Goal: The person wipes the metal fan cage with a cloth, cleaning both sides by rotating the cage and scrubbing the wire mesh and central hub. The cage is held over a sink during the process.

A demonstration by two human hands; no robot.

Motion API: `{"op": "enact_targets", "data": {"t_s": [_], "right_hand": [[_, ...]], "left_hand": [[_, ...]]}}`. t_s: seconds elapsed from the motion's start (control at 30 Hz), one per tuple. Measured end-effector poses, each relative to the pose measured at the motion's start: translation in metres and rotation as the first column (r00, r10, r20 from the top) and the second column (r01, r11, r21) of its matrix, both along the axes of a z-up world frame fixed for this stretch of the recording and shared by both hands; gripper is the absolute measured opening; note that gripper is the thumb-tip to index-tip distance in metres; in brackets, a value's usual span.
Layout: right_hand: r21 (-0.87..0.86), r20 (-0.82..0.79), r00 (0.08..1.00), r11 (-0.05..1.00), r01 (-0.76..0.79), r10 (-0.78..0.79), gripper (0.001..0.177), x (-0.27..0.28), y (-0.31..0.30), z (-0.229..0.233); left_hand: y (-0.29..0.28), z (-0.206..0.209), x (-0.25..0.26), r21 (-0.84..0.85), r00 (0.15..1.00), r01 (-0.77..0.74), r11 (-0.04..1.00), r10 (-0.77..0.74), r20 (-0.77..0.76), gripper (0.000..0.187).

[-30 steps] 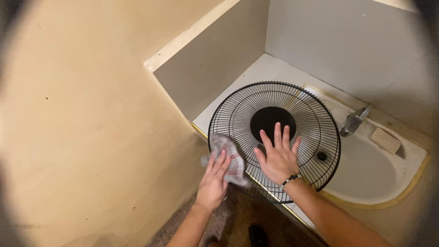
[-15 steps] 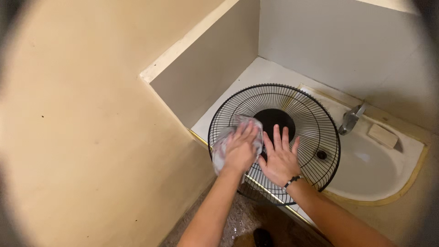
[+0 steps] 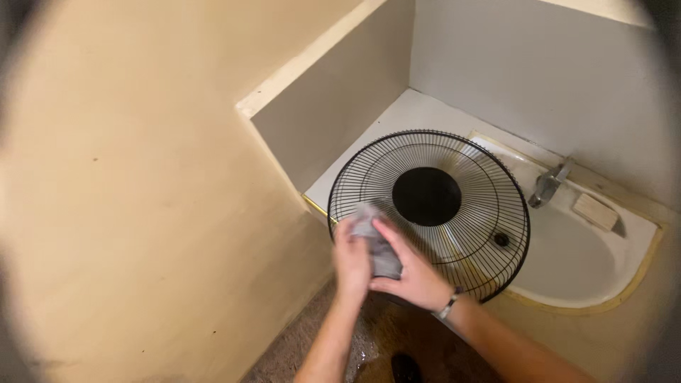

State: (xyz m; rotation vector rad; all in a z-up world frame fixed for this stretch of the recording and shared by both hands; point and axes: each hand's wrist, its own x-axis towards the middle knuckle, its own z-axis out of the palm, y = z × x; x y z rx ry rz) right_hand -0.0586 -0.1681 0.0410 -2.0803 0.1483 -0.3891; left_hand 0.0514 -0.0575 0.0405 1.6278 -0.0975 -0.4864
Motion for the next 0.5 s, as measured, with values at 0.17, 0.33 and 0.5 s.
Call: {"op": "enact_targets", "data": {"t_s": [0.17,0.33,0.5], "right_hand": [[0.404,-0.174,0.973,0.89,0.212,-0.153,0.03,0.013,-0.02,-0.001],[-0.29,0.163,0.968,0.929,0.232,-0.191,0.017,0.02,-0.094,0.007],[-0.44,-0.18,0.936,0.876,0.199,-0.303,0.021,0.054,-0.053,0.0]], "left_hand": [[0.015,-0.021,0.022,-0.377,0.98,0.197,0.905,-0.191,0.054,0.057],[0.034,-0.098,0.039,-0.071,0.884,-0.221,0.973,0.169,-0.435,0.052],[0.016,-0.194,0.048,-0.433,0.761,-0.287,0.855,-0.071,-0.645,0.037]]}}
